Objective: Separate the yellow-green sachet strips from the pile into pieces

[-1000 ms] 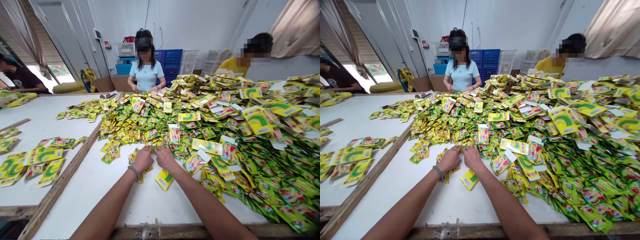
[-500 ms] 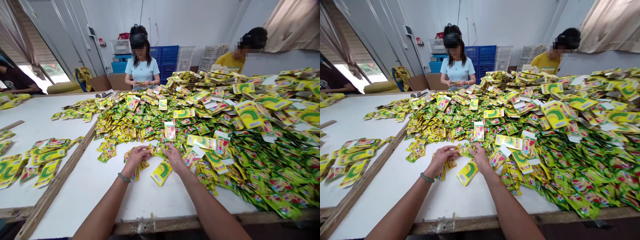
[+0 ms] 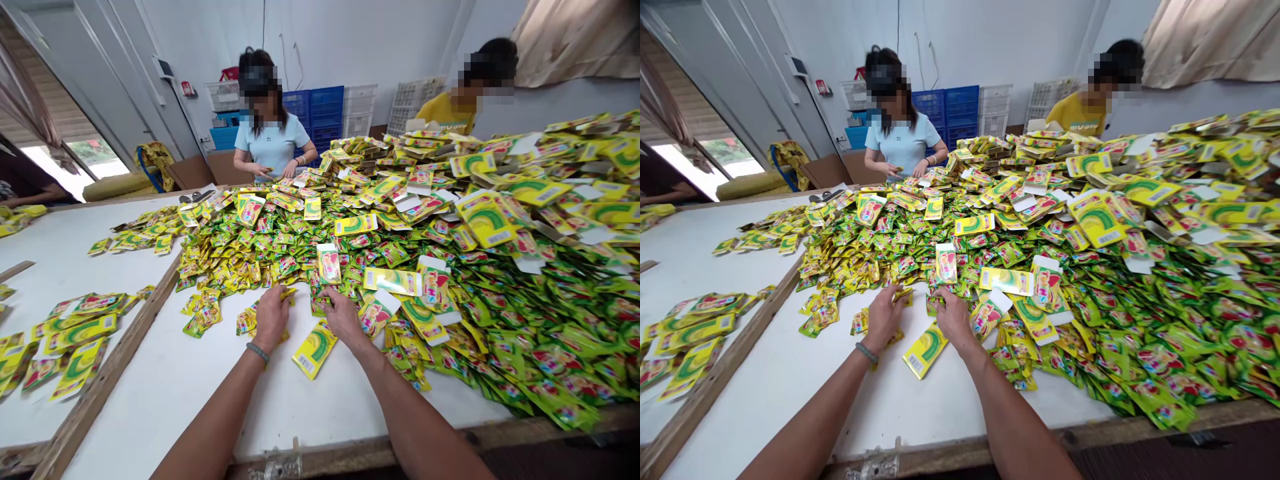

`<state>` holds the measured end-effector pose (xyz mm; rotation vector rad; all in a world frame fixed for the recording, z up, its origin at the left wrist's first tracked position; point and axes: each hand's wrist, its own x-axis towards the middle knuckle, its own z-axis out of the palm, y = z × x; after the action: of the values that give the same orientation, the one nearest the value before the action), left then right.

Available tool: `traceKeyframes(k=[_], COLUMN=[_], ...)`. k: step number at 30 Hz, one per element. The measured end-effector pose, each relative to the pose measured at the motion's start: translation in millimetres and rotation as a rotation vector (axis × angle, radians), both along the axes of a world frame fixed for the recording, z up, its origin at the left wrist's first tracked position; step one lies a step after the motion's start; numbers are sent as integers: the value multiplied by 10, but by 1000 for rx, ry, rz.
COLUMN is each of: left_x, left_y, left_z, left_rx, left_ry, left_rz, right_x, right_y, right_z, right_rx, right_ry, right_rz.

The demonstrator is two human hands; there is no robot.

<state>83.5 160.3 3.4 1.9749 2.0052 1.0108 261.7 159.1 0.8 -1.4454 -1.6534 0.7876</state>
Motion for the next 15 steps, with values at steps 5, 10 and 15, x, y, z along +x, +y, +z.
traceKeyframes(k=[5, 10, 15], left_x=[-166, -184, -100], left_y=[-181, -293, -325], left_z=[82, 169, 155], left_rx=[15, 101, -130], left_ry=[-263, -289, -463], left_rz=[37, 76, 55], right_x=[-24, -14, -160], right_y=[-18, 7, -56], right_z=[0, -35, 33], right_rx=[-14, 11, -146], right_ry=[14, -22, 584], right_rz=[-8, -55, 105])
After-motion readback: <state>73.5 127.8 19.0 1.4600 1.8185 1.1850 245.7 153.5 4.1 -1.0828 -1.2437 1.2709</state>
